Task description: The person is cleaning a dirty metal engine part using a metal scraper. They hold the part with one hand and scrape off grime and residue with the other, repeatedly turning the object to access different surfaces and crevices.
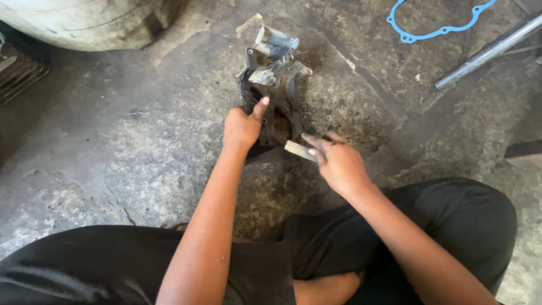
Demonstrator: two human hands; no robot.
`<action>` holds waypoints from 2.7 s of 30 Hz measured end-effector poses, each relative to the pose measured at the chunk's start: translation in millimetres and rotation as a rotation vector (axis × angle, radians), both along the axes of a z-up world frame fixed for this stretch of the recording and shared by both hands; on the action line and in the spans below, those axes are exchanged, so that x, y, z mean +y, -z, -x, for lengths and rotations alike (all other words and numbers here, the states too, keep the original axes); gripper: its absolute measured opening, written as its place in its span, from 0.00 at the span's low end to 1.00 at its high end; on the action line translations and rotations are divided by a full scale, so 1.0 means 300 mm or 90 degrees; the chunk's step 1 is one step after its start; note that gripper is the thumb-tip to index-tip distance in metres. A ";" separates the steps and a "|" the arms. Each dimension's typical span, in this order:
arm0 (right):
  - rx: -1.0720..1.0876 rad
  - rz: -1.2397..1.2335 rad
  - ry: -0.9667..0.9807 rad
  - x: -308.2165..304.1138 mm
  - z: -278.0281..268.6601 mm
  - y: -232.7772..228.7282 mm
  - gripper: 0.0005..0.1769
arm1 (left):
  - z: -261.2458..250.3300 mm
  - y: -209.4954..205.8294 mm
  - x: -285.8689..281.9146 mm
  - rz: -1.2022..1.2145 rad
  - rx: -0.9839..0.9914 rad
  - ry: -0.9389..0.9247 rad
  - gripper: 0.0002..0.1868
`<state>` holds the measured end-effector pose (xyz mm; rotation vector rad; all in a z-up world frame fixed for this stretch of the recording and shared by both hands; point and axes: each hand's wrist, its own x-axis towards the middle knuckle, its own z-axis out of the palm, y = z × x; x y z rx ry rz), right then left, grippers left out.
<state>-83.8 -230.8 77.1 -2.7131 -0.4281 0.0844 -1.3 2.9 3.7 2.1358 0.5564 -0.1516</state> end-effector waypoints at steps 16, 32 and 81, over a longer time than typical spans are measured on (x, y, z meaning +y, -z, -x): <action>0.014 0.042 0.037 0.059 -0.006 0.036 0.24 | 0.004 -0.160 0.086 0.183 0.141 0.173 0.33; -0.029 0.167 -0.034 0.115 0.021 0.050 0.25 | 0.020 -0.139 0.062 0.304 0.147 0.114 0.23; 0.003 0.174 0.027 0.172 -0.023 0.030 0.14 | 0.035 -0.120 0.066 0.282 0.066 0.153 0.23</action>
